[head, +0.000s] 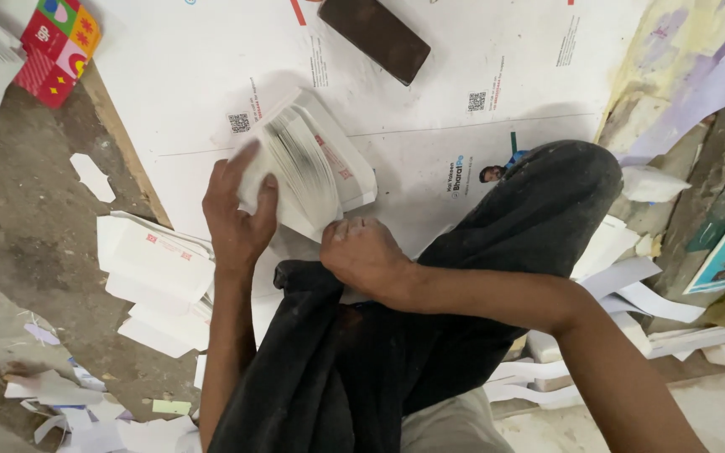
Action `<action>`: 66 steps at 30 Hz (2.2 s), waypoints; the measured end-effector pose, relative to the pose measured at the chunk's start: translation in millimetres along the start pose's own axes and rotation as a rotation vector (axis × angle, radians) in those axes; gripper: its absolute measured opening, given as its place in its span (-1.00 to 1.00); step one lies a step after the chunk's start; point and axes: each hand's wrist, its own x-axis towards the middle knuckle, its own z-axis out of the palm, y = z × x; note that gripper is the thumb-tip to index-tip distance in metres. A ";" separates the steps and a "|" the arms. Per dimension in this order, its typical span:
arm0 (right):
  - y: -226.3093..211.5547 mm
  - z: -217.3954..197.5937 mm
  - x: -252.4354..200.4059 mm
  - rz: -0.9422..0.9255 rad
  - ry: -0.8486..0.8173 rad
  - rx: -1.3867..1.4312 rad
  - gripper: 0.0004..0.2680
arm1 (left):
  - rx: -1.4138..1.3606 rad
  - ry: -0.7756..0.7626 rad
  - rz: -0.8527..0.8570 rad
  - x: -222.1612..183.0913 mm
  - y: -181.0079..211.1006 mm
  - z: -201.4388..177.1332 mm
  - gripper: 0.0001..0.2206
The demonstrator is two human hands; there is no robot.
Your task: Sort and organize various printed paper materials on a workshop floor.
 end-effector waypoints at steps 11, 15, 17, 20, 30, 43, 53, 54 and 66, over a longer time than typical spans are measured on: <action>2.2 -4.9 1.5 0.007 0.016 -0.006 -0.79 | 0.027 -0.002 -0.139 -2.1 -3.5 3.7 -0.60; 2.2 -1.9 2.0 0.007 -0.004 0.019 -0.78 | 0.114 0.004 -0.180 0.3 6.5 5.6 -0.65; 3.5 -1.0 2.2 0.002 0.024 0.002 -0.79 | 0.106 0.013 -0.190 5.6 16.4 7.2 -0.64; 5.1 2.6 1.4 0.005 0.031 0.030 -0.81 | 0.100 0.005 -0.178 5.4 14.7 6.6 -0.60; 9.2 0.2 2.2 -0.043 -0.005 0.008 -0.88 | 0.189 0.032 -0.103 5.1 15.3 12.5 -0.60; 14.4 2.5 2.4 -0.049 0.006 0.069 -0.87 | 0.260 0.038 -0.305 15.5 29.9 11.7 -0.64; 27.7 -16.2 3.2 0.133 -0.130 0.275 -0.81 | 0.059 -0.032 -0.126 5.9 3.7 0.7 -0.67; 27.0 -12.3 2.8 -0.007 -0.023 0.173 -0.92 | 0.083 -0.056 -0.185 3.2 -1.2 1.3 -0.69; 35.5 -9.3 5.9 -0.150 -0.015 0.214 -0.92 | 0.033 0.010 0.035 12.0 12.6 5.1 -0.58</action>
